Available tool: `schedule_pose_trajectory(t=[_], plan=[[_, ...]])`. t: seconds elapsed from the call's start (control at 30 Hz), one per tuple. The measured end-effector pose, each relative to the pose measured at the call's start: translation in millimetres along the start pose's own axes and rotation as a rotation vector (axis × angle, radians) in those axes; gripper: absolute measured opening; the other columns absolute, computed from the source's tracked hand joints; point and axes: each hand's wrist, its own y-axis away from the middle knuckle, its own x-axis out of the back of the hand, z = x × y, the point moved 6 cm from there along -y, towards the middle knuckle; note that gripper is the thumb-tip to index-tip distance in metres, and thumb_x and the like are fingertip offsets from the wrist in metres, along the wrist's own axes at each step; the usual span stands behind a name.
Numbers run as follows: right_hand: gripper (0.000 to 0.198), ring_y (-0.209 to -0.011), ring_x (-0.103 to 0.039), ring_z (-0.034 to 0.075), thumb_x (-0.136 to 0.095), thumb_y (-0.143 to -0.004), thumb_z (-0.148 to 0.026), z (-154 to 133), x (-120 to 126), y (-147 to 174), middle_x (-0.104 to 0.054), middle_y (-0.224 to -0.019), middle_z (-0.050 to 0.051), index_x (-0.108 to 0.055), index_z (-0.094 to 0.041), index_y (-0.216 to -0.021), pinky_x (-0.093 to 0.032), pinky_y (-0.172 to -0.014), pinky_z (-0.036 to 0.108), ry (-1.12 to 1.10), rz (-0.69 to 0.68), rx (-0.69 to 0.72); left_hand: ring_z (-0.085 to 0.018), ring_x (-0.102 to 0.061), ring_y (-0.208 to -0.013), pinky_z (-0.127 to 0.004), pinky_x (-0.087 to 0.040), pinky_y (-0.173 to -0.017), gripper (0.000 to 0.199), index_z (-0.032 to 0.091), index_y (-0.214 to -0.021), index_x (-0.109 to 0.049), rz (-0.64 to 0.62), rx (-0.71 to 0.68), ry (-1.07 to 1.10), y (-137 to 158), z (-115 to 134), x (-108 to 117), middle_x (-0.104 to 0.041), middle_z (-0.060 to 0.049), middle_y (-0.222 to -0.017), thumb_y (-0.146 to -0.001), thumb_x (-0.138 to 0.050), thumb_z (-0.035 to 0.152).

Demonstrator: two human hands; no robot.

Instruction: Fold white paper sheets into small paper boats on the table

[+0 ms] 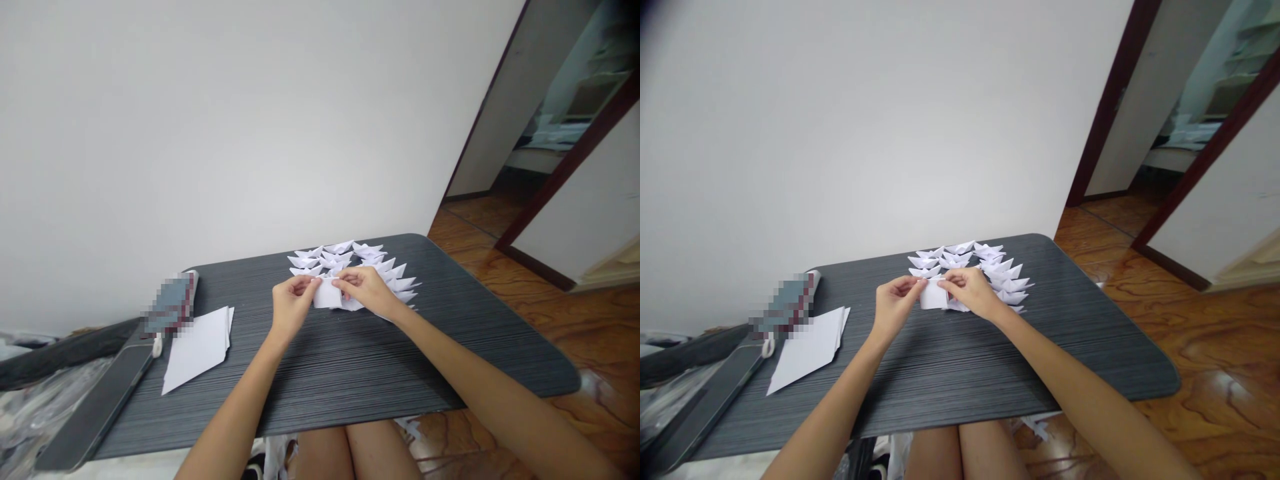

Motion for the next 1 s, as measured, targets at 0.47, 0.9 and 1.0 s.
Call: schedule_pose_trajectory(t=[0.47,0.9,1.0], plan=[[0.029,-0.028,-0.037,0.003,-0.052,-0.074,-0.038,9.4,-8.5,1.7,-0.053,-0.038,-0.002,-0.052,-0.012,-0.061,-0.022,-0.031,0.015,-0.14,-0.129,-0.12,-0.009,-0.052,-0.033,-0.016,-0.033,-0.032,0.03,0.01,-0.065,-0.054,-0.549,0.151,0.098,11.0,-7.2,-33.7,-0.057,-0.001,-0.043,-0.072,-0.055,0.039],[0.027,-0.028,-0.038,0.003,-0.052,-0.074,-0.033,8.1,-26.7,7.8,-0.051,-0.037,-0.002,-0.053,-0.011,-0.06,-0.025,-0.032,0.014,-0.089,-0.27,-0.152,-0.007,-0.044,-0.035,-0.017,-0.029,-0.034,0.036,0.013,-0.055,-0.05,-0.152,-0.082,-0.192,0.4,0.2,-6.7,-0.046,0.004,-0.041,-0.077,-0.044,0.041],[0.026,-0.028,-0.039,0.003,-0.052,-0.074,-0.033,8.8,-30.0,8.7,-0.051,-0.038,-0.002,-0.054,-0.011,-0.061,-0.025,-0.031,0.014,-0.109,-0.276,-0.168,-0.006,-0.039,-0.032,-0.017,-0.025,-0.034,0.04,0.015,-0.048,-0.041,-0.078,-0.141,-0.297,0.6,-1.0,-3.8,-0.037,0.005,-0.037,-0.079,-0.041,0.04]])
